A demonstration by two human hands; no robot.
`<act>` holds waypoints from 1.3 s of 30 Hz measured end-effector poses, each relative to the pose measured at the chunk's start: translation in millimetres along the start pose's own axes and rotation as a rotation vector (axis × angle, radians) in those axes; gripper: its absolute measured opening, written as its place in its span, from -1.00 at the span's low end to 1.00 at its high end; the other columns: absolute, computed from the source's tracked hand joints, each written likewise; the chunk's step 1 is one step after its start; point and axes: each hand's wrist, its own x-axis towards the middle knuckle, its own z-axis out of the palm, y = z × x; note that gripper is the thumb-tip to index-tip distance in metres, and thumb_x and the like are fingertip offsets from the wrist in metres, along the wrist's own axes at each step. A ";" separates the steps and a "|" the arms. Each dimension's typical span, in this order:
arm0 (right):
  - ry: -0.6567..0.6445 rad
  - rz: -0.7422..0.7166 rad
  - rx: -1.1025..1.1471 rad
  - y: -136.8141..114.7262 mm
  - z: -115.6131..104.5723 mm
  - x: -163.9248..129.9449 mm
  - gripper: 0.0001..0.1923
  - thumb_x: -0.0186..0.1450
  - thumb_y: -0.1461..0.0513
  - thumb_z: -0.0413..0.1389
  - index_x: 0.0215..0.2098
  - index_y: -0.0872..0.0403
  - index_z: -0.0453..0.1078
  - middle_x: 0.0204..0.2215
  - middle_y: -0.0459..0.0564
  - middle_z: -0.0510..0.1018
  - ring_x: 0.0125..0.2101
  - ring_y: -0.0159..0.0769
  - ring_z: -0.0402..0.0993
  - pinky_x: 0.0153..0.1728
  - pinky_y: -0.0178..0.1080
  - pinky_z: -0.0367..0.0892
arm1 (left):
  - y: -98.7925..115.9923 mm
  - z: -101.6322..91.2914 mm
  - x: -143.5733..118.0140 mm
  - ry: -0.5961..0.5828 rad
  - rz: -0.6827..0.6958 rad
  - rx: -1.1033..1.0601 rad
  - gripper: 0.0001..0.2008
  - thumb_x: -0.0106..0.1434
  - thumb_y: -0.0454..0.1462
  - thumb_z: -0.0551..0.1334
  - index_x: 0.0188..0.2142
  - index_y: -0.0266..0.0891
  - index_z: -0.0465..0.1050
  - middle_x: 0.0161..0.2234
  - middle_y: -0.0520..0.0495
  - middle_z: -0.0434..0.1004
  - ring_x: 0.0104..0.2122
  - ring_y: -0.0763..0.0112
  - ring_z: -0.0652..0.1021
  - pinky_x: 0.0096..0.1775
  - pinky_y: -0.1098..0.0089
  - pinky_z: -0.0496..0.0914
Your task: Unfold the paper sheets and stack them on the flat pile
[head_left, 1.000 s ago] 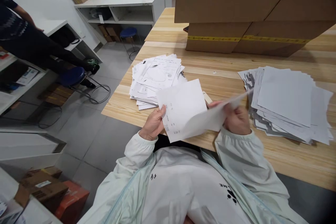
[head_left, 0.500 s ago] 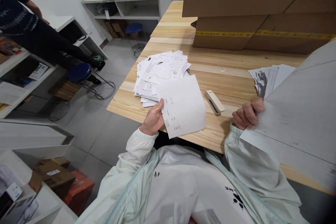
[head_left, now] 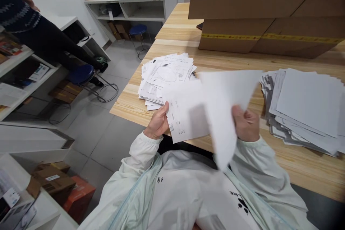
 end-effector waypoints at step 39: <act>-0.028 -0.449 0.025 -90.3 25.3 -5.9 -0.89 0.30 0.16 0.22 -0.34 -0.02 0.57 -0.40 -0.08 0.66 -0.43 -0.32 0.57 -0.43 -0.29 0.42 | -10.9 46.1 -43.0 0.112 0.742 0.779 -0.30 0.33 -0.06 0.25 0.38 -0.07 0.07 0.34 -0.17 0.23 0.25 0.15 0.38 0.19 0.26 0.32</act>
